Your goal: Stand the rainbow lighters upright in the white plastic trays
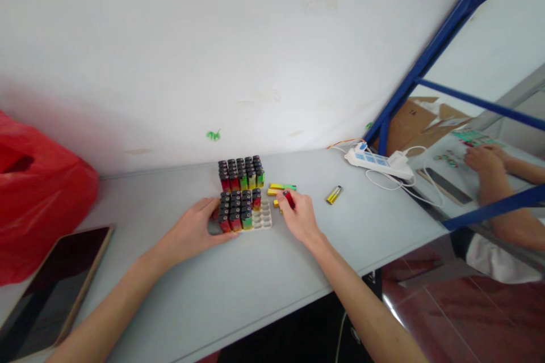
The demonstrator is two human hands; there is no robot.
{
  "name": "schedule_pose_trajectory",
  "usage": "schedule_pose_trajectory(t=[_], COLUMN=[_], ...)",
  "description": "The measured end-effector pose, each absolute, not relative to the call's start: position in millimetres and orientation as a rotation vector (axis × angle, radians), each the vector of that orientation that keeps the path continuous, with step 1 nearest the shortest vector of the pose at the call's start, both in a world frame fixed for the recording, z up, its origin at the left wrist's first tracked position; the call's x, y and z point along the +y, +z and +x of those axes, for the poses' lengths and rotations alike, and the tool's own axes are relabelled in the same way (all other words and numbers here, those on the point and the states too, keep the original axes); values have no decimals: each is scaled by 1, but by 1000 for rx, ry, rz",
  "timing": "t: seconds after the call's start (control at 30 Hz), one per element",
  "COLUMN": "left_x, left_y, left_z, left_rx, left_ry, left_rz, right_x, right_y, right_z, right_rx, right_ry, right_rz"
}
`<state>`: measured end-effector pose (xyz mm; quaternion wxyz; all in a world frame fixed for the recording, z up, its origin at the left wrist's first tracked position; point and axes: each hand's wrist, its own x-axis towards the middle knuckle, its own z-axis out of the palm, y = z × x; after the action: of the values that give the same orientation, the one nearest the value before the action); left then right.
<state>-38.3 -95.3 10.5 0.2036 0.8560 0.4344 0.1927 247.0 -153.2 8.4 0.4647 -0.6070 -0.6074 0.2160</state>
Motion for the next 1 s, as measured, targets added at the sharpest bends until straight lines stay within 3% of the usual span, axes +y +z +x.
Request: schedule_pose_trajectory(t=[0.33, 0.57, 0.87, 1.0], left_x=[-98, -98, -98, -97], left_y=[14, 15, 13, 11], left_z=[-36, -36, -36, -38], left_rx=[1223, 1213, 1203, 1197], left_ry=[502, 506, 520, 536], left_rz=[2387, 2365, 2378, 2383], right_x=[-158, -157, -155, -160], right_y=[19, 10, 14, 15], right_z=[252, 248, 232, 234], right_rx=[-1733, -1792, -2225, -2203], right_ry=[338, 547, 31, 141], right_rz=[-1343, -1304, -1536, -1538])
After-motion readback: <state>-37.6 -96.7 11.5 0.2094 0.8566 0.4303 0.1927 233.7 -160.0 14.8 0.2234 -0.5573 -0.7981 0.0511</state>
